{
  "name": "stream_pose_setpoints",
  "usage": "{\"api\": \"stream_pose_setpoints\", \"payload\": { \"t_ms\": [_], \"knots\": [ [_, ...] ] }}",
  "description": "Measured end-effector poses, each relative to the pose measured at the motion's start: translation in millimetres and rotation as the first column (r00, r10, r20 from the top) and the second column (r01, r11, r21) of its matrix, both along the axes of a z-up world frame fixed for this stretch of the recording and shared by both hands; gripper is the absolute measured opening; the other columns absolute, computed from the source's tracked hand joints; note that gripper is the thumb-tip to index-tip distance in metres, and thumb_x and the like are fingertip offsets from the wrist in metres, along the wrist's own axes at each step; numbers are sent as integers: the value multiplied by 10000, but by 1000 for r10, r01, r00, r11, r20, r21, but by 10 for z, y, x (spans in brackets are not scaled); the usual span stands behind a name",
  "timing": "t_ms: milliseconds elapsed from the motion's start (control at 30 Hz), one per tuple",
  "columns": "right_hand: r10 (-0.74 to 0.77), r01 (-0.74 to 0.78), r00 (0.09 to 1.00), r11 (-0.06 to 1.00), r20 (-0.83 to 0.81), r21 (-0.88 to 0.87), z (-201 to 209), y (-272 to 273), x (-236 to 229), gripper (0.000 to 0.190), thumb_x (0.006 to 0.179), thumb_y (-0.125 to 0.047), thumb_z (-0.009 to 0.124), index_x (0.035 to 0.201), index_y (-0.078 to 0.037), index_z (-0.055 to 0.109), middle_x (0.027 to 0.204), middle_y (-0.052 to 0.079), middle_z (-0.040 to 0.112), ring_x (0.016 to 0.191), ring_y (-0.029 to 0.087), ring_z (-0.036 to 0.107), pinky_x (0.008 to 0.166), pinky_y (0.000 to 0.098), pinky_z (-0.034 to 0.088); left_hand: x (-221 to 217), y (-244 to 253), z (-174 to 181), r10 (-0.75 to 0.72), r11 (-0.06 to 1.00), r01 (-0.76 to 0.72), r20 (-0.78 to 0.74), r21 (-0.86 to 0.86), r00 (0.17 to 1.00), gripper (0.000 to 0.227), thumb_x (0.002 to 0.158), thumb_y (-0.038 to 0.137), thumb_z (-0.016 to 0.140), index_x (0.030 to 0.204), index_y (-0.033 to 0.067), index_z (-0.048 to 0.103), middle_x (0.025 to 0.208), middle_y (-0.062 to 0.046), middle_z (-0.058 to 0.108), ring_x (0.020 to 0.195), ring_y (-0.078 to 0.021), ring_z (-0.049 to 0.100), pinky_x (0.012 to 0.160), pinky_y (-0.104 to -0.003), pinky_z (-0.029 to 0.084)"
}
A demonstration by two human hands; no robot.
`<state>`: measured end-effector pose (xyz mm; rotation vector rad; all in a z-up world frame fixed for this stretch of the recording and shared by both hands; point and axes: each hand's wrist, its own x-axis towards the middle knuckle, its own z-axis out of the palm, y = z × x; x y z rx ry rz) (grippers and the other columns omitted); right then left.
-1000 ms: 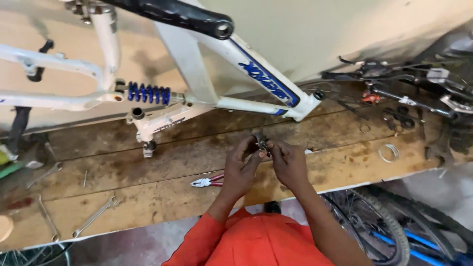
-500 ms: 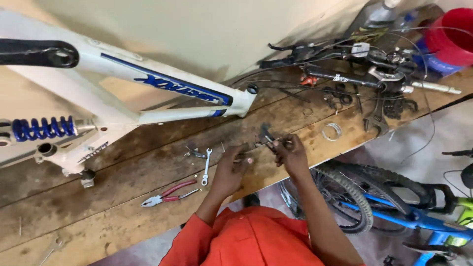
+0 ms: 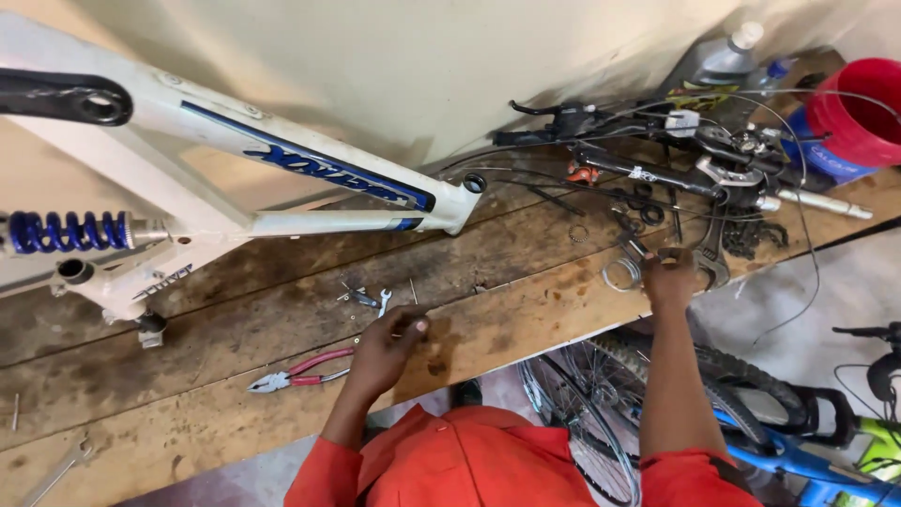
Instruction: The person assembles a bicycle frame by attaching a rear shock absorber and a brake caliper. They use a wrench to tighten bolts on the frame and caliper, securing the components in place.
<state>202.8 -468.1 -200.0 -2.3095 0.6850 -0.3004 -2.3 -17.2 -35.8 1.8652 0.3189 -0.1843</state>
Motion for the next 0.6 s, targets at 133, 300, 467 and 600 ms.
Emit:
{"api": "stream_pose_setpoints", "payload": {
  "t_ms": [133, 300, 467, 600],
  "knots": [
    [10, 3, 999, 958, 42, -288, -76, 28, 28, 330, 817, -405, 749, 1051, -178, 698, 865, 148, 727, 861, 386, 705, 793, 498, 538, -124, 233, -195, 108, 993, -106, 38, -42, 993, 283, 942, 132, 602, 1192, 46, 701, 1069, -213, 730, 1000, -325, 701, 859, -447, 565],
    [-101, 105, 994, 910, 30, -402, 573, 935, -632, 314, 899, -141, 635, 1189, -70, 537, 1059, 258, 660, 894, 512, 655, 712, 616, 495, -374, 675, -589, 212, 955, -268, 340, 127, 916, 293, 783, 10, 530, 945, 119, 748, 934, -28, 762, 881, -187, 704, 791, -312, 534],
    [41, 23, 988, 911, 146, -412, 810, 1584, -923, 392, 1014, -43, 694, 1256, 25, 392, 957, 249, 615, 684, 448, 649, 494, 584, 430, -699, 1027, -327, 419, 906, -410, 92, -101, 903, 248, 891, 39, 502, 992, 59, 727, 1005, -90, 754, 913, -230, 746, 720, -346, 624],
    [366, -232, 908, 846, 206, -479, 859, 1810, -856, 88, 1092, -67, 589, 1146, -20, 640, 791, 189, 722, 598, 363, 680, 379, 459, 508, -952, 1443, -264, 369, 918, -382, 123, 110, 921, 151, 839, 239, 686, 886, 117, 762, 850, -9, 764, 810, -139, 684, 674, -292, 483]
  ]
}}
